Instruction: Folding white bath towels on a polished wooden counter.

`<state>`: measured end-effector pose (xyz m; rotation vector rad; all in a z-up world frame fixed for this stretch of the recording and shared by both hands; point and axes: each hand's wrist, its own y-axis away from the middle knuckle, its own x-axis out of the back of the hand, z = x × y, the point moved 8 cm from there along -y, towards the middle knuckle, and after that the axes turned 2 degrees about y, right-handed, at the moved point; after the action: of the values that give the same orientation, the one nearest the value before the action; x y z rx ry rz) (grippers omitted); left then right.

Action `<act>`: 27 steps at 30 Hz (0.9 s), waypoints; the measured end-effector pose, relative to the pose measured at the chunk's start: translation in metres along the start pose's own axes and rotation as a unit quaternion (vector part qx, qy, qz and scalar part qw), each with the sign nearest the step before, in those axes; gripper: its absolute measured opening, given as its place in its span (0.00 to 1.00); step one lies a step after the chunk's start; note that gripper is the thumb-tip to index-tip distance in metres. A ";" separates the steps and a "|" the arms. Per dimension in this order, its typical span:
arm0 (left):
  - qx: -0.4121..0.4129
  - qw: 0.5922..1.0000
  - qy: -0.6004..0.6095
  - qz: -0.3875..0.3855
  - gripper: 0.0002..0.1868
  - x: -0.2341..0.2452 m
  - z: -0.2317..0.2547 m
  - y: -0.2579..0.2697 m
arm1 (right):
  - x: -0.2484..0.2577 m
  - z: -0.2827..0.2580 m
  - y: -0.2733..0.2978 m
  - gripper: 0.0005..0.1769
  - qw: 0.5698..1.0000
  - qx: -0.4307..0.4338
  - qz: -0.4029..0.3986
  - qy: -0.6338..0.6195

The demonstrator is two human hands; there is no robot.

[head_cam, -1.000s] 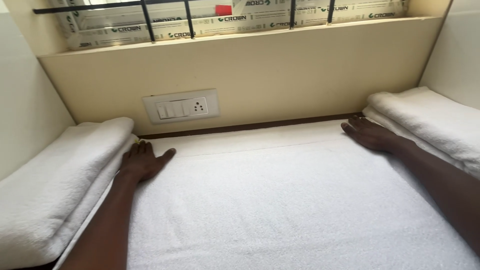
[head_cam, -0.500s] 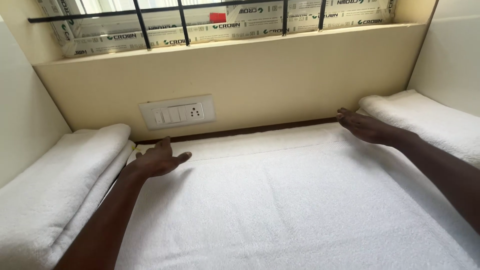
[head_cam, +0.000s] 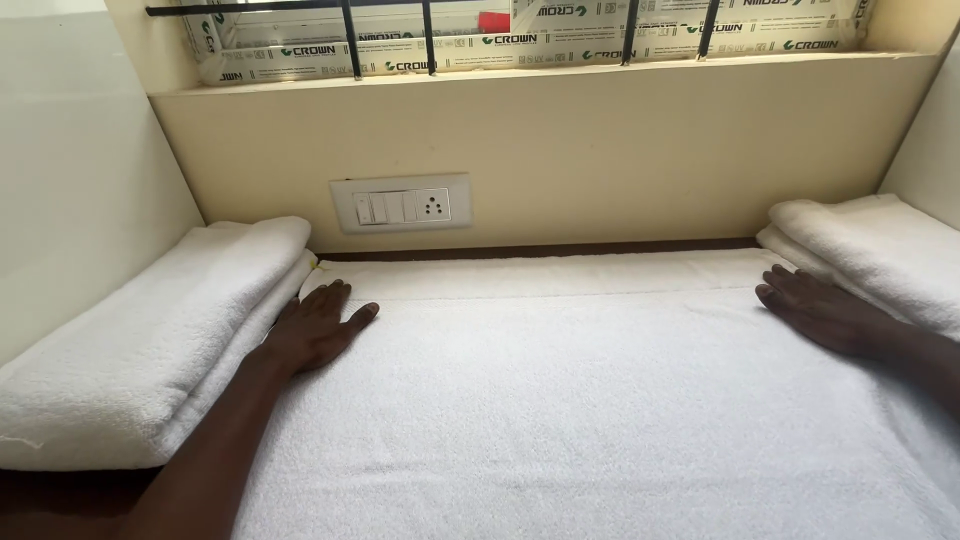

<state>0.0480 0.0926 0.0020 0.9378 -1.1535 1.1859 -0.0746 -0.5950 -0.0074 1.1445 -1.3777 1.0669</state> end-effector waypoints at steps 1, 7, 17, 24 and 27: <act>0.006 1.000 -0.011 -0.023 0.50 -0.001 0.000 -0.001 | 0.001 -0.002 -0.001 0.49 1.000 -0.007 -0.010 -0.003; -0.021 0.996 -0.086 -0.024 0.42 0.019 -0.018 -0.070 | 0.034 -0.027 -0.058 0.31 0.997 0.020 0.053 0.058; 0.077 0.980 -0.073 -0.167 0.58 0.049 0.021 -0.082 | 0.039 -0.068 -0.125 0.50 0.992 0.040 -0.059 0.108; 0.002 0.988 -0.154 -0.025 0.43 0.041 0.014 -0.113 | 0.057 -0.050 -0.108 0.36 0.949 0.004 0.005 0.316; -0.021 0.982 -0.183 0.031 0.39 0.050 0.014 -0.115 | 0.083 -0.060 -0.072 0.31 0.952 -0.023 0.073 0.295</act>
<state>0.1593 0.0699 0.0578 1.1244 -1.5029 1.0586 0.0023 -0.5559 0.0827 0.6137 -1.0092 1.3399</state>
